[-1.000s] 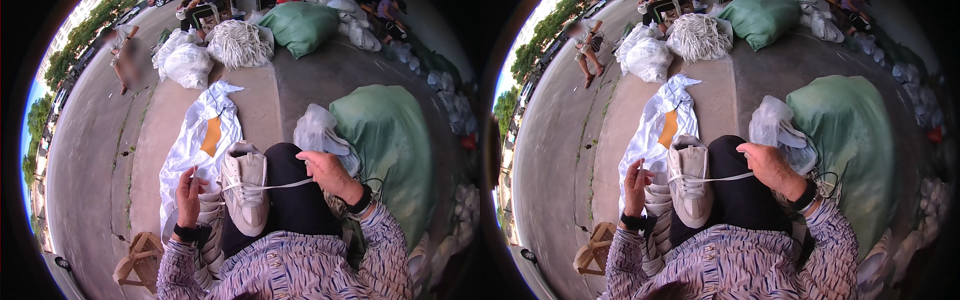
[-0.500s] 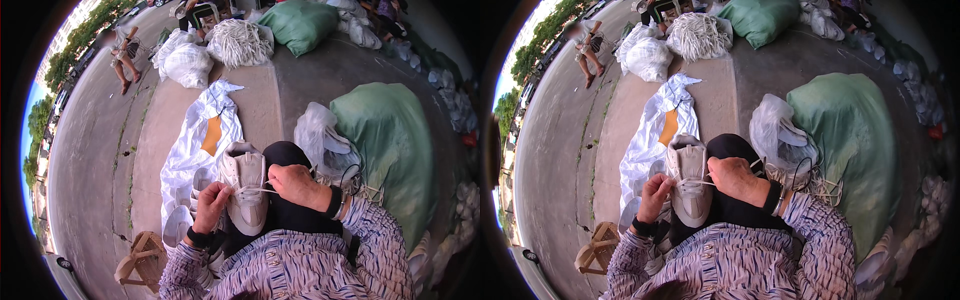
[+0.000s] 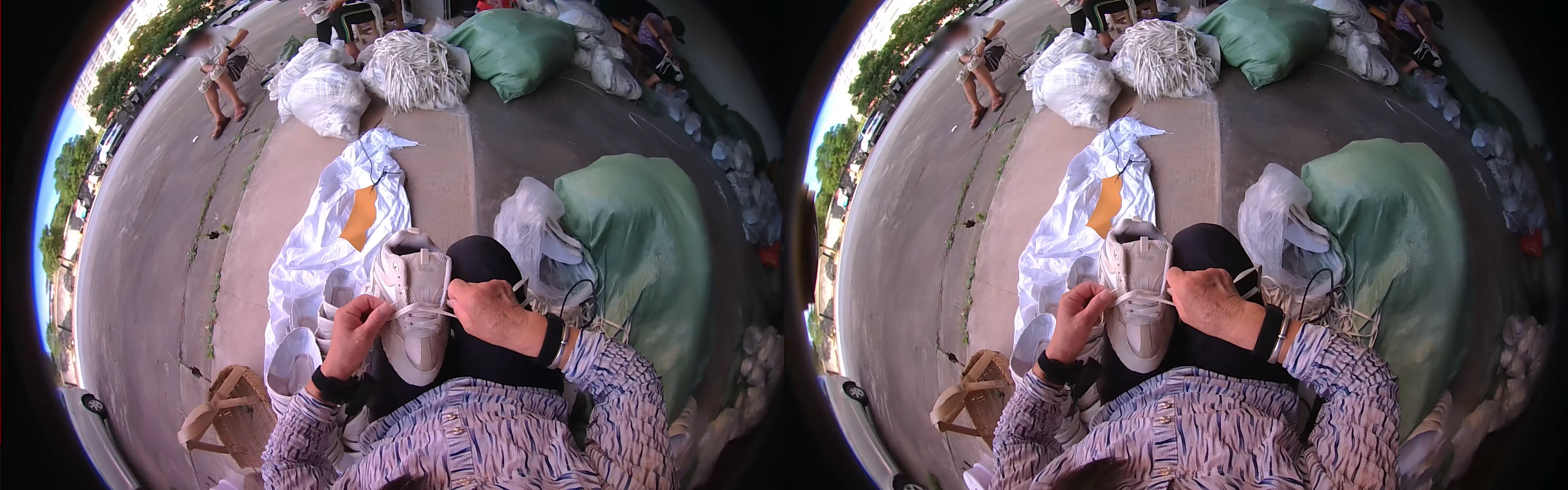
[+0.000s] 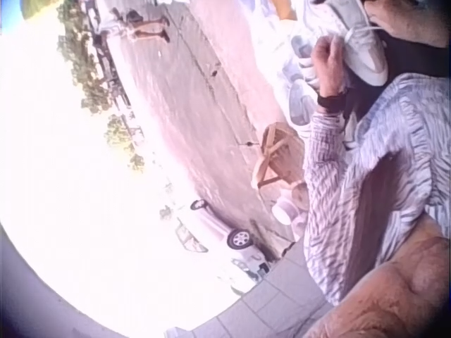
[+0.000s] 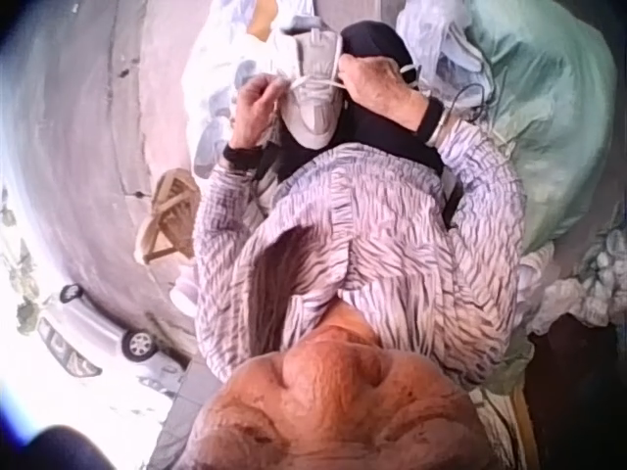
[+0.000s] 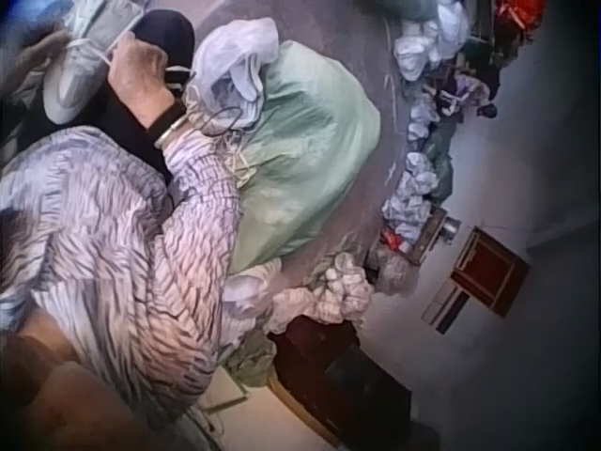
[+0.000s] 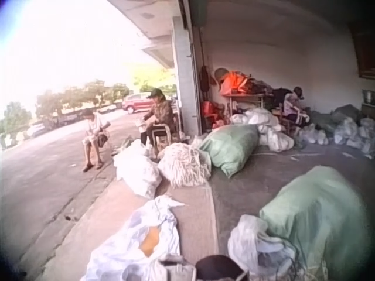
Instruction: Insert and pull laces through the eyelets of a shoe upper.
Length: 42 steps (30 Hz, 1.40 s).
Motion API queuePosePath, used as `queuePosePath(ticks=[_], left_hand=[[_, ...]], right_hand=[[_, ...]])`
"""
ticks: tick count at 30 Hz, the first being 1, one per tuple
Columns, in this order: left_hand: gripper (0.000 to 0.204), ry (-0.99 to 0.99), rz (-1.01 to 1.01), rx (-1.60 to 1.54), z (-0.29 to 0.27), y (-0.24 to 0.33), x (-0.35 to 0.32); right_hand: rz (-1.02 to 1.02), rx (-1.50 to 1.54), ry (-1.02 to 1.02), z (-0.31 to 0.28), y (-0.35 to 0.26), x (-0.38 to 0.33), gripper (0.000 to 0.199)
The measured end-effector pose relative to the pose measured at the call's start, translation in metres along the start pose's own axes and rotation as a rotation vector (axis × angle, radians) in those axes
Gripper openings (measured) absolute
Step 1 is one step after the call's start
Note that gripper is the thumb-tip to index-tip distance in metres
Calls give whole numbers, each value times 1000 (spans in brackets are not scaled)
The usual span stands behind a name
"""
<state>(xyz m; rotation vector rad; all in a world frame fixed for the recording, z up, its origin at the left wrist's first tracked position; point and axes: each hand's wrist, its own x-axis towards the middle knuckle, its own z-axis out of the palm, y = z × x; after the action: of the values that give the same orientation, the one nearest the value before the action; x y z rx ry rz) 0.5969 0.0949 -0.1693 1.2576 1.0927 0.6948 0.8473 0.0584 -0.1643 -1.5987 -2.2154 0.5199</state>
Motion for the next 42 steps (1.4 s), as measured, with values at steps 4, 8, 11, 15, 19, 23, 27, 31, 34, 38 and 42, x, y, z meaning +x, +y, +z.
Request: queuePosePath(ticks=[4,8,11,15,19,23,27,31,34,38,42], left_hand=[[20,-4,-72,-28,-1,0,4],[20,-41,-4,-32,2,-3,12],[15,-43,-37,21,1,0,19],[15,11,368,792,5,15,22],[16,-100,522,1178,8,42,27],[26,-259,722,1292,4,71,33],[33,-546,840,1418,6,93,50],[27,-829,824,1542,5,103,63],[22,-815,763,1420,1,96,69],[17,-705,749,1406,10,70,70],[14,-694,476,1191,10,68,82]], right_hand=[[-70,-3,-53,-4,-4,0,10],[-79,3,-40,-9,-2,-2,5],[-143,-95,-17,-12,0,-1,5],[-296,-202,32,-15,4,6,6],[-353,-277,99,-15,6,10,9],[-521,-360,212,-16,8,15,16],[-519,-375,79,-19,11,22,9],[-532,-263,37,-18,14,25,10],[-514,-220,53,-14,18,24,9],[-467,-142,-48,-16,22,28,12],[-302,30,-218,-28,18,36,23]])
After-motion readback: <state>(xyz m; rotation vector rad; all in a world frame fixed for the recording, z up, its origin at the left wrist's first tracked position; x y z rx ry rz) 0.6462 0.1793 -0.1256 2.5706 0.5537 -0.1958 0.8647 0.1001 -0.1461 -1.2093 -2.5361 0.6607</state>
